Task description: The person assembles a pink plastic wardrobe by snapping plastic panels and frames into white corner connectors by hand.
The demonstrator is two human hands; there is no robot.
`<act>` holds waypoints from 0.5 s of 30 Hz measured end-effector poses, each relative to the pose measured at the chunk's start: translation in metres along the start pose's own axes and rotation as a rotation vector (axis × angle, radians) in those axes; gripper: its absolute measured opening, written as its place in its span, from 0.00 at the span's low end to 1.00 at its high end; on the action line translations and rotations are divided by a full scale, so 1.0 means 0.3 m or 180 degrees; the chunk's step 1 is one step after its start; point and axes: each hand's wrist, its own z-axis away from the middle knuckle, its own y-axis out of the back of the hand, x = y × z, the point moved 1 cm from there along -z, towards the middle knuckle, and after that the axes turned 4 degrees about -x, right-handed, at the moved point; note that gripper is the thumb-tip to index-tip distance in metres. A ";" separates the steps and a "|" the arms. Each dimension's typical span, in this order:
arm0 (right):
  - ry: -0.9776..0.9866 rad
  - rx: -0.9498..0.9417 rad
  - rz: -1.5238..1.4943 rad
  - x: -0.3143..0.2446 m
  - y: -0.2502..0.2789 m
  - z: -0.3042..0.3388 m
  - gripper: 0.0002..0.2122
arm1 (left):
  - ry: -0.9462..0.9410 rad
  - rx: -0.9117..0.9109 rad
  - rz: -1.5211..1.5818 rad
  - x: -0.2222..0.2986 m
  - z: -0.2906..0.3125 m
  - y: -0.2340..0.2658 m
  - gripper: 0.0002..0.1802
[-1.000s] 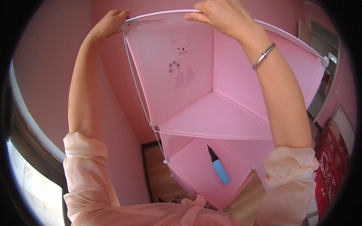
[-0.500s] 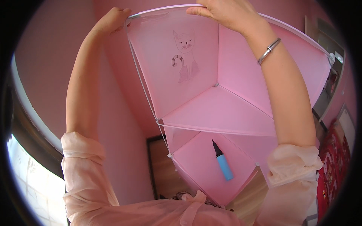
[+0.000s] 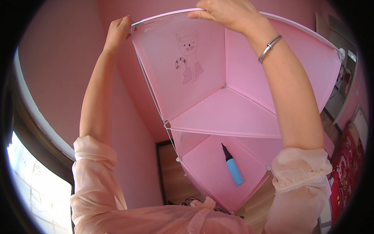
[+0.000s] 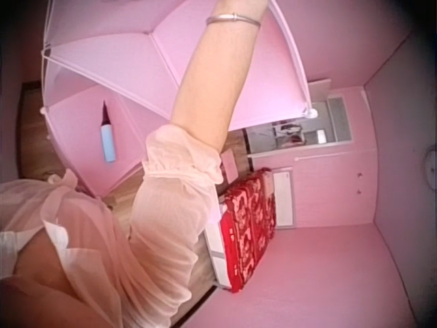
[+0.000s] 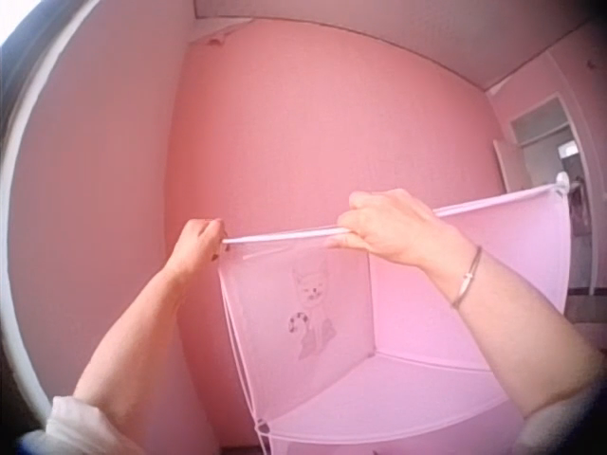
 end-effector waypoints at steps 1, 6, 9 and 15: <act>-0.0008 -0.0010 0.0000 -0.003 0.001 0.000 0.16 | 0.0002 -0.0012 0.0005 0.004 -0.008 0.011 0.19; -0.0097 0.0078 0.0077 -0.005 -0.008 -0.003 0.16 | 0.0425 -0.0877 -0.1127 0.068 -0.076 0.058 0.18; -0.0090 0.0172 -0.0010 -0.022 0.006 0.006 0.16 | 0.0349 -0.1058 -0.1350 0.046 -0.151 0.070 0.17; -0.0210 -0.0078 -0.0187 -0.008 0.013 -0.011 0.17 | -0.0256 -0.0830 -0.1243 -0.003 -0.102 0.081 0.24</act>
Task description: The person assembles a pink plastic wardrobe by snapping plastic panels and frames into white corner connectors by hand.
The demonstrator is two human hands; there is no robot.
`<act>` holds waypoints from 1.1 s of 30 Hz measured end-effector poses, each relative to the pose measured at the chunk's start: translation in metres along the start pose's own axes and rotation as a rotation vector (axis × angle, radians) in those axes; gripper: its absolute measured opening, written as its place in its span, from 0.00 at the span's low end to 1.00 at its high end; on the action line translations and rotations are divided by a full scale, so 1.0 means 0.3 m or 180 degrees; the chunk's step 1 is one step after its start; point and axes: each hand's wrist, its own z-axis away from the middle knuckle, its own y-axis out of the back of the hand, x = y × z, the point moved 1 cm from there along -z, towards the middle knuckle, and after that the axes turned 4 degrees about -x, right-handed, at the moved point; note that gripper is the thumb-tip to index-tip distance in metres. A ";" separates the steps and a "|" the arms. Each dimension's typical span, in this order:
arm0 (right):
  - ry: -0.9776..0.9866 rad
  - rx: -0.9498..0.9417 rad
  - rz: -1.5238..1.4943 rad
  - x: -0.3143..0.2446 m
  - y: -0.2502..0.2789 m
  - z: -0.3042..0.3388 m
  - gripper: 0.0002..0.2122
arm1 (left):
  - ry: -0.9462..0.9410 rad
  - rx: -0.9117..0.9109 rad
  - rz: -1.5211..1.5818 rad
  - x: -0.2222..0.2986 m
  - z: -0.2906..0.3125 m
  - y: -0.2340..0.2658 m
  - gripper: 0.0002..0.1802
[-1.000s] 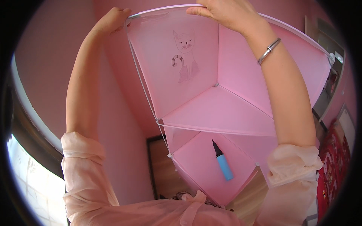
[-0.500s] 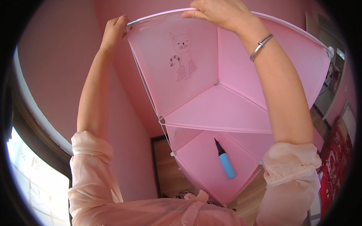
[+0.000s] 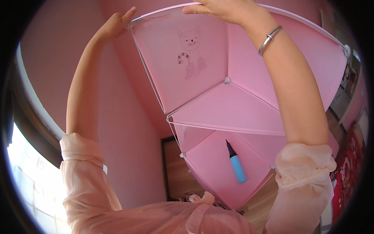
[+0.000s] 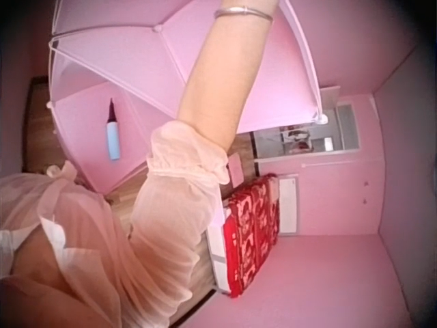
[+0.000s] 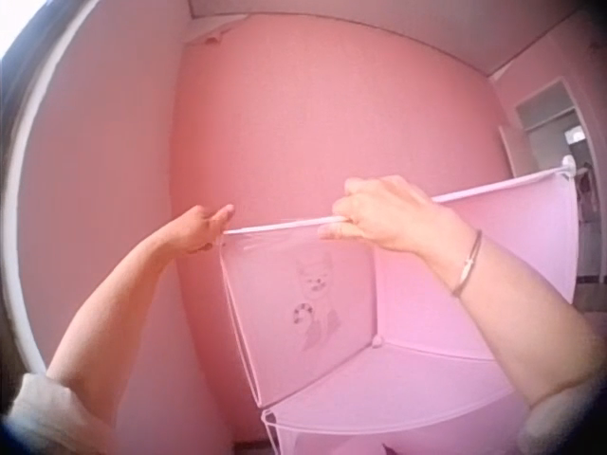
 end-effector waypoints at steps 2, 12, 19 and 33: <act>-0.0220 -0.0305 -0.0230 0.000 0.024 -0.035 0.18 | 0.0655 -0.0530 0.1252 -0.010 0.062 -0.021 0.30; -0.0060 0.0392 -0.0704 -0.229 -0.076 -0.333 0.13 | 0.0196 0.0299 0.3257 -0.003 0.199 -0.298 0.30; 0.0255 -0.0895 0.1518 -0.500 -0.134 -0.427 0.17 | 0.0199 0.1070 0.3315 0.008 0.189 -0.327 0.18; 0.0585 -0.1269 0.1413 -0.471 -0.122 -0.472 0.12 | 0.0125 0.1306 0.3206 0.021 0.189 -0.353 0.25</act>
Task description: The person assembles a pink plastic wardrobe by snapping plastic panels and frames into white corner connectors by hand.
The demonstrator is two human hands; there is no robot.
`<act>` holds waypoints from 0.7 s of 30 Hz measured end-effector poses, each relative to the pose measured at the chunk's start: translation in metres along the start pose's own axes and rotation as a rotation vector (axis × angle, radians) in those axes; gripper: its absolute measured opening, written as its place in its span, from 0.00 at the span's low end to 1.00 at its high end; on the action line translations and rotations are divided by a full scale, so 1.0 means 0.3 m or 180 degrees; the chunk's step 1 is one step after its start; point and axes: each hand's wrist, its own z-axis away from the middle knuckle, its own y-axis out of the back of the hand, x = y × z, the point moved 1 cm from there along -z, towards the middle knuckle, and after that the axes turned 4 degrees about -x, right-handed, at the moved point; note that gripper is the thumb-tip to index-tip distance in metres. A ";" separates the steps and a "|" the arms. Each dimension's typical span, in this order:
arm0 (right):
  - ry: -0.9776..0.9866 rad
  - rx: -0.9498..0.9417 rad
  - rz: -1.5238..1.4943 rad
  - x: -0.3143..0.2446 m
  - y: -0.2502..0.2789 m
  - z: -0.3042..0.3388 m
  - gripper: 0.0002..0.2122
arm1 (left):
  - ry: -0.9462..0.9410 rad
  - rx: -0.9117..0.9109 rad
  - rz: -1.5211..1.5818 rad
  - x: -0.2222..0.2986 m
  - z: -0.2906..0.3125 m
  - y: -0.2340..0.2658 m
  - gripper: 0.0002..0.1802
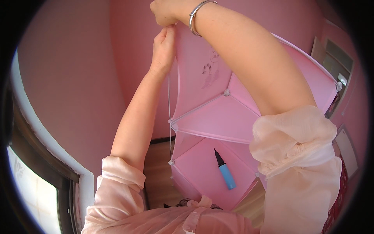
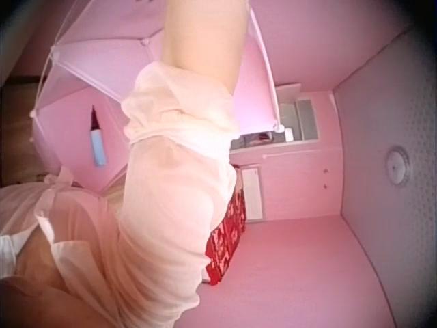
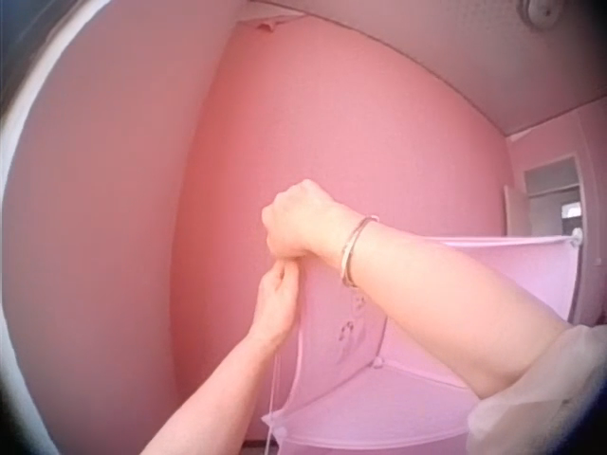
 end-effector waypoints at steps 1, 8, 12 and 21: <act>0.0000 -0.0006 0.0008 0.011 0.012 0.003 0.12 | 0.0019 0.0004 -0.0017 0.014 -0.010 0.003 0.25; -0.0768 0.0328 -0.0384 0.237 0.122 0.027 0.16 | 0.0049 0.0032 0.0121 -0.158 0.095 0.012 0.23; -0.0896 -0.0188 -0.0799 0.210 0.145 0.065 0.16 | 0.0443 -0.0266 -0.0740 -0.221 0.157 0.061 0.23; -0.0211 0.0503 -0.0171 0.033 -0.032 -0.018 0.19 | 0.0593 -0.0025 -0.0721 -0.253 0.180 0.200 0.20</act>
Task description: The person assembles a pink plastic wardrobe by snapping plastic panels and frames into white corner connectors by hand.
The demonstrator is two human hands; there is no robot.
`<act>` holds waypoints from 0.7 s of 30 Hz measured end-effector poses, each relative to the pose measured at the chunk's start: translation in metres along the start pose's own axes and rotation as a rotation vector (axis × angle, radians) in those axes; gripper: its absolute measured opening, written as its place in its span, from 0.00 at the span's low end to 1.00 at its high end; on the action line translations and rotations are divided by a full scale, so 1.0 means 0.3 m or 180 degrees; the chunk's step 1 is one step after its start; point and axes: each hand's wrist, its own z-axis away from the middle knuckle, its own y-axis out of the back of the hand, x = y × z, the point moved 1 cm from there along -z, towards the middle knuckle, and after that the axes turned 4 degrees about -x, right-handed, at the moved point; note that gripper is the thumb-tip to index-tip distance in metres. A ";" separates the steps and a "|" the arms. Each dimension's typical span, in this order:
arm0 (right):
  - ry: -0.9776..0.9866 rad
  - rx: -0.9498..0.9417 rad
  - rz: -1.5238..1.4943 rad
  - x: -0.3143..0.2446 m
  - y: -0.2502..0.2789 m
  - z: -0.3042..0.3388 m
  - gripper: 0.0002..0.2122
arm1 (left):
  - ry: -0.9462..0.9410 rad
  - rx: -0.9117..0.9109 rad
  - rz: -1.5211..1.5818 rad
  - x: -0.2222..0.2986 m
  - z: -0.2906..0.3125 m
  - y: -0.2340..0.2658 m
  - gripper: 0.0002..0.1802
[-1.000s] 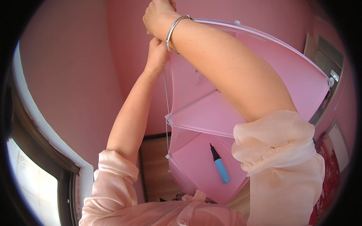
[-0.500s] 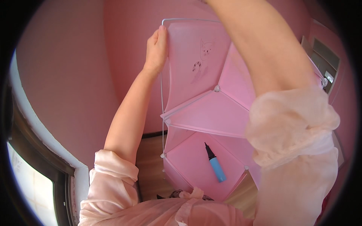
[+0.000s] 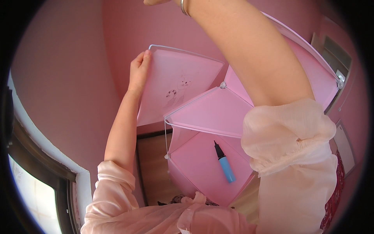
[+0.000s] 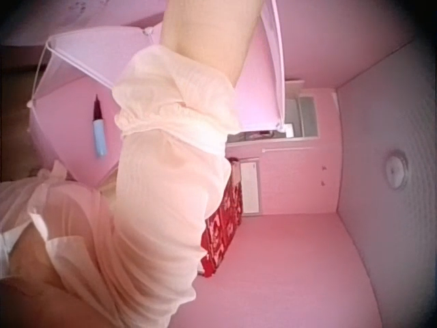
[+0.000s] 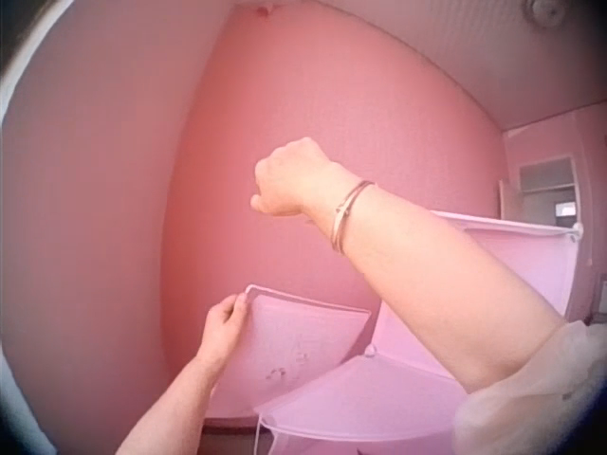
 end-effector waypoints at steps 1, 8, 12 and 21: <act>0.0018 0.0021 0.0054 -0.010 -0.006 0.008 0.20 | 0.0033 0.0174 0.0365 0.013 0.020 0.027 0.20; -0.0204 0.0536 -0.0384 -0.005 0.044 0.143 0.24 | 0.0068 0.0513 0.0649 0.023 0.183 0.222 0.20; -0.1181 0.0757 -0.1285 -0.079 0.123 0.296 0.25 | 0.0380 0.0656 0.0603 0.063 0.250 0.265 0.19; -0.0782 -0.1890 -0.4290 -0.254 -0.280 0.604 0.26 | -0.0791 0.1270 0.0160 0.228 0.515 0.359 0.17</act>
